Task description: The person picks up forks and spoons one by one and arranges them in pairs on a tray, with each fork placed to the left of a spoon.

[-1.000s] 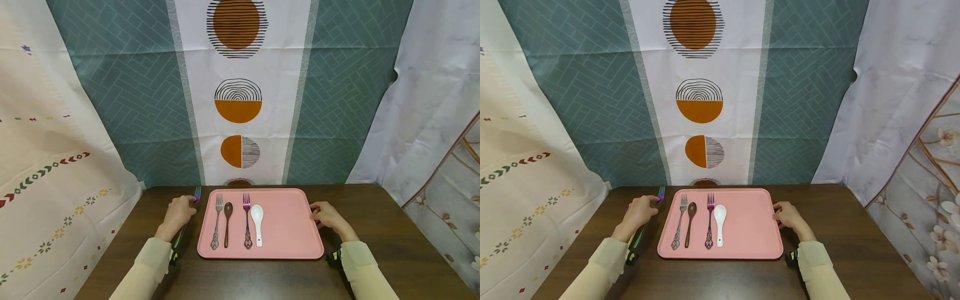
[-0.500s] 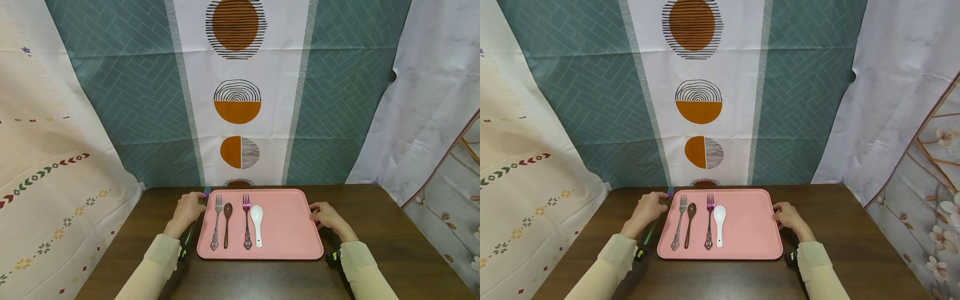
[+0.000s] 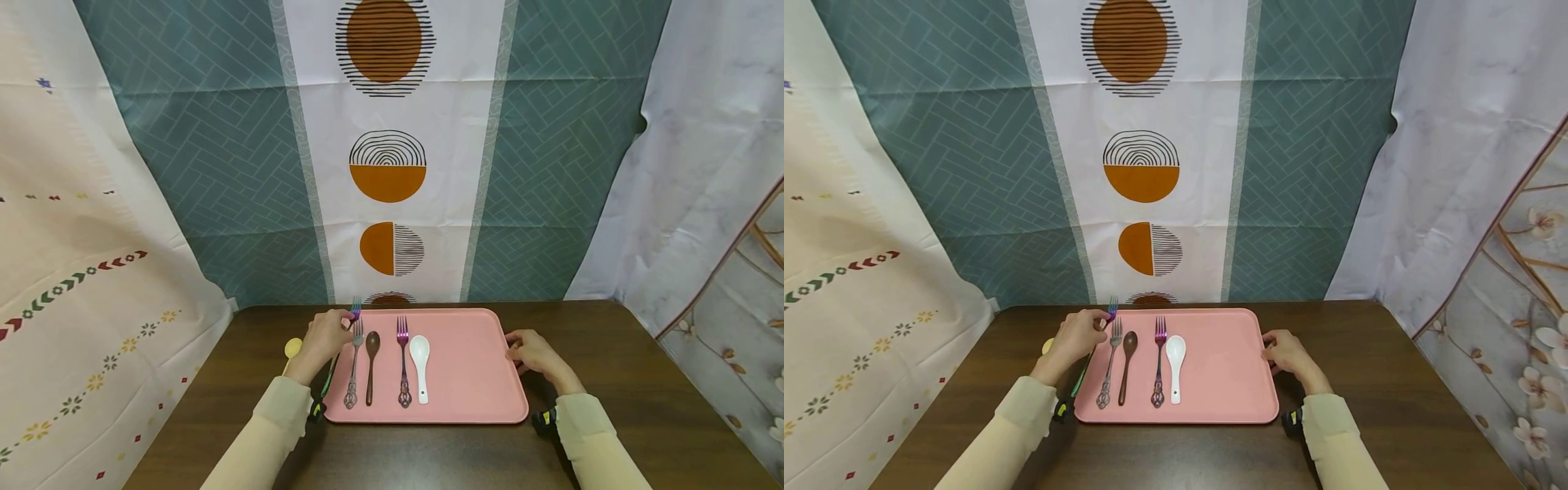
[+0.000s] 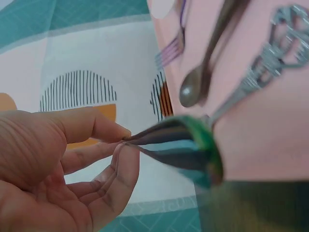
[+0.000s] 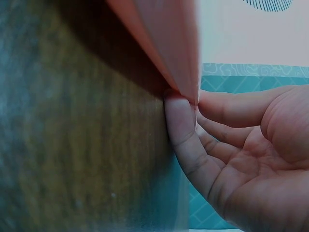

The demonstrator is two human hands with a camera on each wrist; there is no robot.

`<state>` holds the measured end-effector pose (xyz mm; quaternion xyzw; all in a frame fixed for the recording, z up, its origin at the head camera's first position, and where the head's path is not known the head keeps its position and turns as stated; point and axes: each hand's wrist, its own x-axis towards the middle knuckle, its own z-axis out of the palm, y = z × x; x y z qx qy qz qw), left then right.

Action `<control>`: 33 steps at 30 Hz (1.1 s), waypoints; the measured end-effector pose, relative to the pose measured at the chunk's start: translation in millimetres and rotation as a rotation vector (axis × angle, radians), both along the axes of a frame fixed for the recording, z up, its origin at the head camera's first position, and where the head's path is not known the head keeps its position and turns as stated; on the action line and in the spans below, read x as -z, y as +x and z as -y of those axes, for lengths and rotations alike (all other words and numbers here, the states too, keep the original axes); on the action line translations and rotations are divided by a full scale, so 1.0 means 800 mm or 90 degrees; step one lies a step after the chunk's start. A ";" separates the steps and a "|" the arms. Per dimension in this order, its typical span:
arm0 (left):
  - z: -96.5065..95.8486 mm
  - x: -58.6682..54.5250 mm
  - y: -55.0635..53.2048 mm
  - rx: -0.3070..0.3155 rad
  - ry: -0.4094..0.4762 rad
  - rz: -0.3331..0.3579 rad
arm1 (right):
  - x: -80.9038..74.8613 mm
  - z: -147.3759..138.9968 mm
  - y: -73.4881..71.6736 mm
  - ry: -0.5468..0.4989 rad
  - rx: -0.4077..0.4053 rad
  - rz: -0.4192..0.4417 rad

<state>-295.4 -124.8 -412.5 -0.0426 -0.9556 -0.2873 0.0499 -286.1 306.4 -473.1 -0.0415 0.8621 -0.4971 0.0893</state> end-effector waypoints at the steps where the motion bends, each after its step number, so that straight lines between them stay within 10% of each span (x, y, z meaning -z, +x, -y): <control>1: -0.003 -0.001 0.000 0.002 0.006 -0.001 | 0.000 0.000 0.000 -0.001 -0.001 0.000; 23: -0.071 -0.011 0.002 0.064 -0.021 -0.025 | 0.000 0.001 -0.003 0.005 -0.003 0.004; 33: -0.101 -0.002 0.007 0.105 0.065 0.021 | -0.002 0.001 0.000 0.011 0.000 0.004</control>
